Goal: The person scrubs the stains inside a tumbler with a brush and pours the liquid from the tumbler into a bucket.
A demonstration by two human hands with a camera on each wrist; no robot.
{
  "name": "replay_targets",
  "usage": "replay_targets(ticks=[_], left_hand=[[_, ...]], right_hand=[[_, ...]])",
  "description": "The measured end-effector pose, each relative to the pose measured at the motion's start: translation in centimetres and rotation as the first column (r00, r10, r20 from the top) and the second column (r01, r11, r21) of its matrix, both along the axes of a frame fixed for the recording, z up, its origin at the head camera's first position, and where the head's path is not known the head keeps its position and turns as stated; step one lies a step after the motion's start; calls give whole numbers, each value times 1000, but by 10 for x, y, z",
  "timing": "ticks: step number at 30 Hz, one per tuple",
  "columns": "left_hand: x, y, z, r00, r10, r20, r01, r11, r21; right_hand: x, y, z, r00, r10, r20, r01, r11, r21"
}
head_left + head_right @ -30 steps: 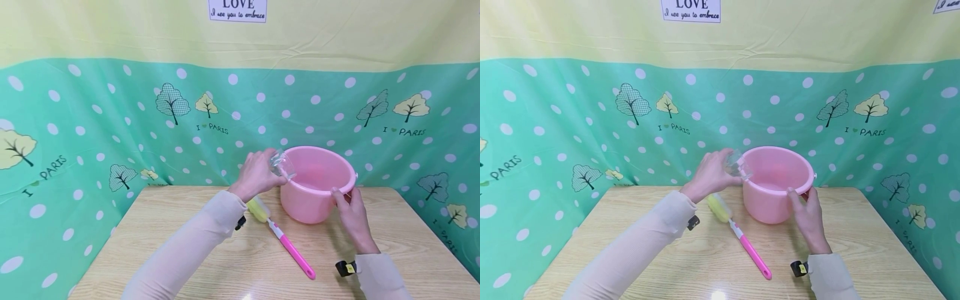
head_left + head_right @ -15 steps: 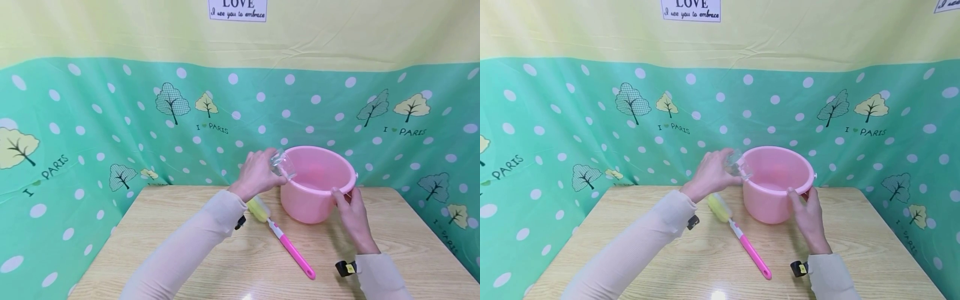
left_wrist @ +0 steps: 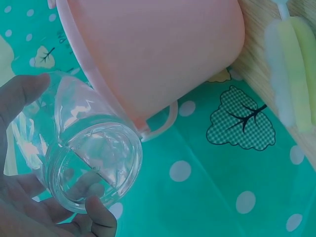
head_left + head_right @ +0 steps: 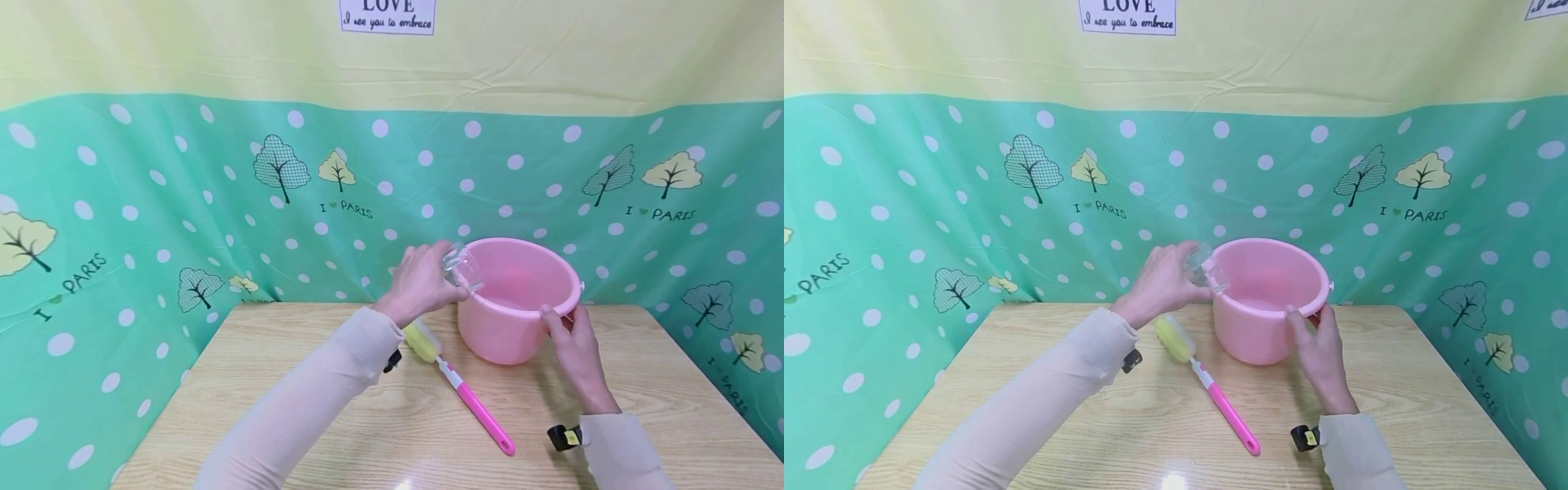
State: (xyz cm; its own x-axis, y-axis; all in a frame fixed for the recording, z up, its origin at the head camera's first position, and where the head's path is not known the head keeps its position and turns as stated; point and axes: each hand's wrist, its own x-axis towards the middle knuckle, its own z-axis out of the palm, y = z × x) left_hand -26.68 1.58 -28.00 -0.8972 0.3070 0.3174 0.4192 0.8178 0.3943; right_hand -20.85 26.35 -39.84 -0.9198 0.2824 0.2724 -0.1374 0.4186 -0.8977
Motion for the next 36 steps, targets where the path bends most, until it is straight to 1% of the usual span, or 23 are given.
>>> replay_targets(ticks=[5, 14, 22, 36], left_hand=[[0, 0, 1, 1000, 6, 1, -6, 1000, -10], [1, 1, 1, 1000, -3, -1, 3, 1000, 1], [1, 1, 2, 1000, 4, 12, -4, 1000, -15], [1, 2, 2, 1000, 6, 13, -5, 1000, -24]], right_hand=[[0, 0, 0, 1000, 3, -4, -3, 1000, 2], [0, 0, 1, 1000, 8, -7, -8, 1000, -3], [0, 0, 0, 1000, 5, -2, -5, 1000, -2], [1, 1, 1, 1000, 7, 1, -7, 1000, -14]])
